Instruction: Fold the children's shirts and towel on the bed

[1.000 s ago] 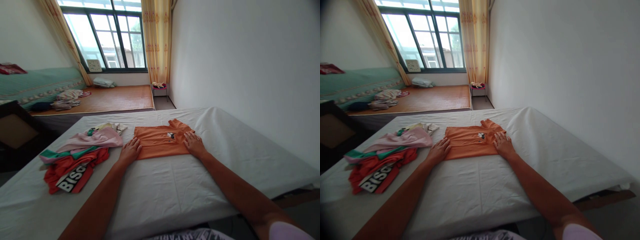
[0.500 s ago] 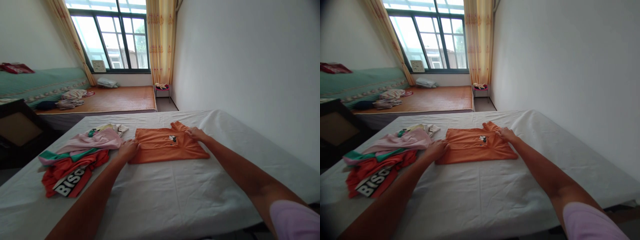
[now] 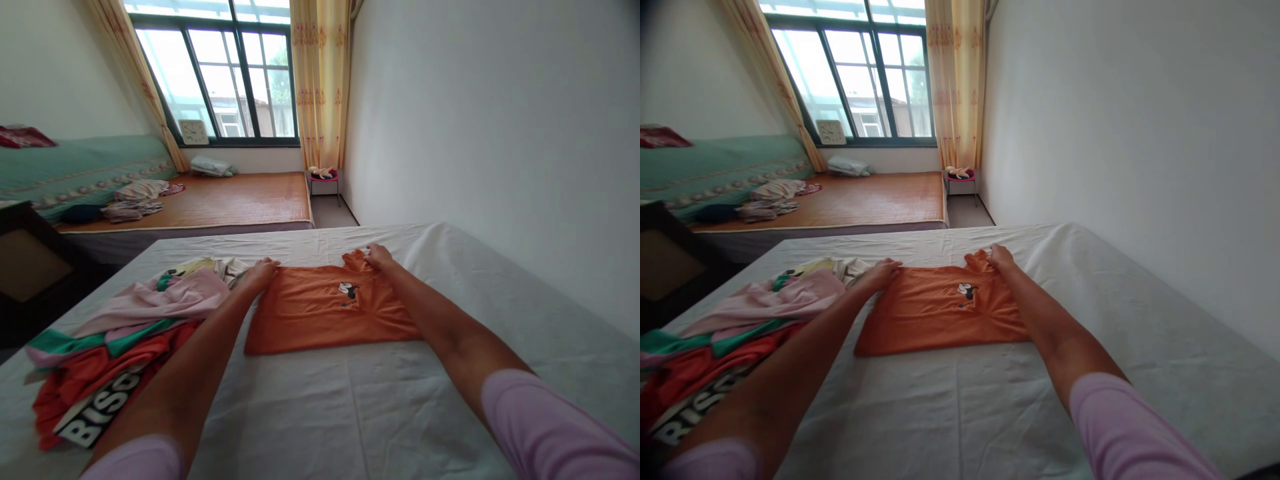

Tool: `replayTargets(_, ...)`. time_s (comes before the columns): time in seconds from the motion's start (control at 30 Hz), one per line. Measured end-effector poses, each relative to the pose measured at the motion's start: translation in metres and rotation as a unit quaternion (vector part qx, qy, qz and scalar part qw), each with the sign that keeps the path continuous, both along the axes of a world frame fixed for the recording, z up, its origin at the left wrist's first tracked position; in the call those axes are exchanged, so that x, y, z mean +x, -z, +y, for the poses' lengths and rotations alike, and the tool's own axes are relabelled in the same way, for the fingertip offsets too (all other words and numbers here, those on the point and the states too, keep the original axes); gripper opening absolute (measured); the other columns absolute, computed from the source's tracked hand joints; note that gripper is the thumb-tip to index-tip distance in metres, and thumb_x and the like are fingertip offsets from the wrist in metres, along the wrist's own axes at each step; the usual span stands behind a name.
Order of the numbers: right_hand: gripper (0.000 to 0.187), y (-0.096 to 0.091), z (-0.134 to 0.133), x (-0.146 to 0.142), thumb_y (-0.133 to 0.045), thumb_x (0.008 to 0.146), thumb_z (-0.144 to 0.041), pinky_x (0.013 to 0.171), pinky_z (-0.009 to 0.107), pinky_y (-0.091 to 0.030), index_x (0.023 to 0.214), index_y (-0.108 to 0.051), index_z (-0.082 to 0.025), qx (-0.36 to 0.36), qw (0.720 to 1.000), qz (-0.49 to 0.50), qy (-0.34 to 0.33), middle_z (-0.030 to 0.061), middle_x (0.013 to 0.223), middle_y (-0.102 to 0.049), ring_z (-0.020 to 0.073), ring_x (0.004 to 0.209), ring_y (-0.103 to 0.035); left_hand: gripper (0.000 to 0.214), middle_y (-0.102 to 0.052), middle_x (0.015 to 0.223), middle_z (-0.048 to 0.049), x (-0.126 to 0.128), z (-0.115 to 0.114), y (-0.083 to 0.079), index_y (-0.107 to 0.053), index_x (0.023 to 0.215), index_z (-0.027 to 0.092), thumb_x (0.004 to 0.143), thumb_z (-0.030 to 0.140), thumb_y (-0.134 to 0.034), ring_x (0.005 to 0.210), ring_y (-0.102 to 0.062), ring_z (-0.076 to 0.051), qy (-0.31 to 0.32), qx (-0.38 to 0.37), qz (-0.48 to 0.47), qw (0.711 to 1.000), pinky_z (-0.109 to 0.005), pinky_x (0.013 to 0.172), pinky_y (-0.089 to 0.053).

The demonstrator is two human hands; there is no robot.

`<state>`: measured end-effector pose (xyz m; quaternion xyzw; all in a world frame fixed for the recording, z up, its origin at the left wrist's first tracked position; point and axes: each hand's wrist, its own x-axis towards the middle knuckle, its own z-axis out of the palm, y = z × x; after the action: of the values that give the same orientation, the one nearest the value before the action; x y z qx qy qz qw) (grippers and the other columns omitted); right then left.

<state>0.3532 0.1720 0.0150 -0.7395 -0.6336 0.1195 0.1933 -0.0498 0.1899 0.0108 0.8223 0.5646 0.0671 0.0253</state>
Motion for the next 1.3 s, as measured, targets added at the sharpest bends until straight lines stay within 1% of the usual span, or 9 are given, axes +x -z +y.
replayTargets(0.1,0.021,-0.009,0.002,0.002,-0.066,0.067,-0.021,0.066,0.027,-0.049,0.086,-0.072,-0.014,-0.013,0.998,0.054,-0.009,0.0060,0.071,-0.071,0.0213,0.073,-0.066,0.034,-0.067,0.102,-0.0109,0.003,0.001,-0.003,-0.071,0.105,0.021,0.081,0.027,-0.047,0.099,-0.061,-0.025,-0.014,0.012,-0.010,1.000,-0.033,0.085,-0.046)
replayTargets(0.2,0.025,-0.026,-0.011,0.009,-0.058,0.073,-0.025,0.065,0.025,-0.049,0.091,-0.071,-0.014,0.021,0.992,0.120,-0.038,0.0039,0.077,-0.072,0.0174,0.071,-0.065,0.030,-0.066,0.093,-0.0074,0.002,-0.002,-0.018,-0.073,0.094,0.022,0.076,0.024,-0.049,0.090,-0.062,-0.022,-0.004,0.031,-0.044,0.999,-0.030,0.082,-0.046)
replayTargets(0.33,0.030,-0.046,-0.064,0.027,-0.060,0.073,-0.035,0.072,0.027,-0.049,0.094,-0.070,-0.015,0.147,0.945,0.264,-0.127,0.0039,0.088,-0.071,0.0167,0.079,-0.062,0.028,-0.066,0.090,-0.0042,-0.009,-0.031,-0.041,-0.074,0.091,0.022,0.075,0.023,-0.050,0.088,-0.060,-0.020,0.054,0.081,-0.131,0.987,-0.031,0.086,-0.045)
replayTargets(0.4,0.030,-0.048,-0.099,0.036,-0.064,0.072,-0.038,0.071,0.028,-0.049,0.091,-0.070,-0.015,0.161,0.932,0.286,-0.153,0.0041,0.086,-0.070,0.0168,0.078,-0.061,0.027,-0.067,0.089,-0.0035,-0.016,-0.055,-0.047,-0.075,0.088,0.023,0.076,0.024,-0.050,0.089,-0.059,-0.021,0.078,0.085,-0.156,0.981,-0.033,0.089,-0.044)
replayTargets(0.53,0.032,-0.034,-0.160,0.047,-0.066,0.072,-0.043,0.064,0.027,-0.048,0.086,-0.071,-0.015,0.078,0.941,0.268,-0.192,0.0045,0.079,-0.069,0.0161,0.070,-0.060,0.027,-0.069,0.089,-0.0030,-0.028,-0.103,-0.037,-0.075,0.087,0.025,0.074,0.024,-0.052,0.091,-0.059,-0.021,0.108,0.056,-0.155,0.980,-0.034,0.089,-0.044)
replayTargets(0.63,0.028,-0.021,-0.185,0.049,-0.065,0.072,-0.041,0.064,0.026,-0.048,0.083,-0.072,-0.016,0.047,0.946,0.233,-0.220,0.0045,0.079,-0.069,0.0156,0.070,-0.060,0.029,-0.069,0.092,-0.0029,-0.032,-0.124,-0.023,-0.075,0.091,0.026,0.077,0.026,-0.050,0.092,-0.060,-0.022,0.105,0.047,-0.141,0.983,-0.034,0.088,-0.045)
replayTargets(0.9,0.024,-0.028,-0.199,0.049,-0.050,0.073,-0.012,0.068,0.022,-0.046,0.078,-0.072,-0.022,0.062,0.981,0.037,-0.182,-0.0016,0.078,-0.071,0.0125,0.067,-0.061,0.033,-0.070,0.102,-0.0031,-0.032,-0.141,-0.025,-0.074,0.096,0.027,0.080,0.023,-0.045,0.100,-0.061,-0.024,0.056,0.076,-0.061,0.994,-0.036,0.092,-0.045)
replayTargets(1.13,0.032,-0.049,-0.182,0.003,-0.044,0.082,-0.008,0.080,0.024,-0.047,0.096,-0.071,-0.018,0.123,0.988,-0.017,-0.093,0.0039,0.096,-0.073,0.0156,0.087,-0.064,0.040,-0.064,0.121,-0.0053,0.008,-0.150,-0.020,-0.068,0.111,0.022,0.083,0.016,-0.040,0.112,-0.056,-0.022,0.073,0.097,-0.049,0.991,-0.036,0.102,-0.038)
replayTargets(1.3,0.035,-0.024,-0.169,-0.031,-0.041,0.092,-0.019,0.103,0.031,-0.036,0.118,-0.065,-0.019,0.088,0.970,-0.101,-0.204,0.0079,0.124,-0.063,0.0178,0.118,-0.054,0.046,-0.050,0.140,-0.0092,0.031,-0.144,-0.001,-0.053,0.132,0.021,0.095,0.038,-0.032,0.129,-0.043,-0.025,0.068,0.038,-0.010,0.997,-0.041,0.109,-0.030)
